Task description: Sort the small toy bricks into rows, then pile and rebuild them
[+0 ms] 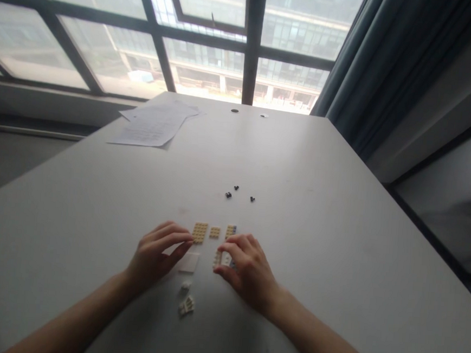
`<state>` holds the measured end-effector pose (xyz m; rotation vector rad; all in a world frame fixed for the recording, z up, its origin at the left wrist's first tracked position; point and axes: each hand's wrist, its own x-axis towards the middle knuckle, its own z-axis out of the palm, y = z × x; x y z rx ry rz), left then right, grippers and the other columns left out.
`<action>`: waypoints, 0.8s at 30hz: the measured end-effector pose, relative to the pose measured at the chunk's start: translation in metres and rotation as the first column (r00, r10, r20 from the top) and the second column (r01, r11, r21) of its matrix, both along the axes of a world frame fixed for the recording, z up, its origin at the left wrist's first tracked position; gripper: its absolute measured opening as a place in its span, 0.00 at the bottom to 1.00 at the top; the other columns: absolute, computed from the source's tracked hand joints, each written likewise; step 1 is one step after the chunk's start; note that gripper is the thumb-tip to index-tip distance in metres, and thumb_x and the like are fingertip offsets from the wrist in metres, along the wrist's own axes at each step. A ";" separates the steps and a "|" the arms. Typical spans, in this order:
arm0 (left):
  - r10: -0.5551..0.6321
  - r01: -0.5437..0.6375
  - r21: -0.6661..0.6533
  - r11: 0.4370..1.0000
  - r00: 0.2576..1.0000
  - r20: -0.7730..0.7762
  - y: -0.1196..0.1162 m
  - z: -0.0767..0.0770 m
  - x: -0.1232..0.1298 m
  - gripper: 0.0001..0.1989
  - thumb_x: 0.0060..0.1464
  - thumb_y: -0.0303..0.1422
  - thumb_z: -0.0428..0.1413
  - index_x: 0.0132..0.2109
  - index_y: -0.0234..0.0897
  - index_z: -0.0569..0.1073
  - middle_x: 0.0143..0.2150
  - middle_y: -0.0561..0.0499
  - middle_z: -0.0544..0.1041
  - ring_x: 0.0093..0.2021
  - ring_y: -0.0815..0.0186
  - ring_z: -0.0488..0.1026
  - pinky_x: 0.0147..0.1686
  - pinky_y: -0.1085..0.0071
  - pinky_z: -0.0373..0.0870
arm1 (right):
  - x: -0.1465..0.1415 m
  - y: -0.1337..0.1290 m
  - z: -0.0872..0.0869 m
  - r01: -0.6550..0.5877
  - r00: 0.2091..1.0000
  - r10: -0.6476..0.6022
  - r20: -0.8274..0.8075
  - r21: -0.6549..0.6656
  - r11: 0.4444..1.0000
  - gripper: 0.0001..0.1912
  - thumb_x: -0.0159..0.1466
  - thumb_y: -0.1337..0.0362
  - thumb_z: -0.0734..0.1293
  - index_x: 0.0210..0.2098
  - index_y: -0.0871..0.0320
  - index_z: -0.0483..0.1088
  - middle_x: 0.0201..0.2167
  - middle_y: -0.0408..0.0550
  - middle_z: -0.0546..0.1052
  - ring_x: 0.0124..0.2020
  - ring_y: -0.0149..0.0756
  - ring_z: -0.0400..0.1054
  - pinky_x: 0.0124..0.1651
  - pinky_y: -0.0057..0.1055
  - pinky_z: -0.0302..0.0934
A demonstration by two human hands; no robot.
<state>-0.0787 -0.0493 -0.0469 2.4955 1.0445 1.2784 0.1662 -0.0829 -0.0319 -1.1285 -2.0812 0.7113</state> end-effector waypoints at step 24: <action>-0.383 0.308 -0.242 0.920 0.837 -0.390 -0.019 0.019 0.020 0.31 0.58 0.56 0.41 0.53 0.39 0.71 0.50 0.45 0.75 0.52 0.55 0.65 0.53 0.58 0.57 | 0.017 0.002 -0.017 -0.138 0.969 0.072 0.236 0.274 0.952 0.08 0.60 0.62 0.69 0.39 0.55 0.73 0.37 0.49 0.75 0.41 0.40 0.64 0.46 0.39 0.59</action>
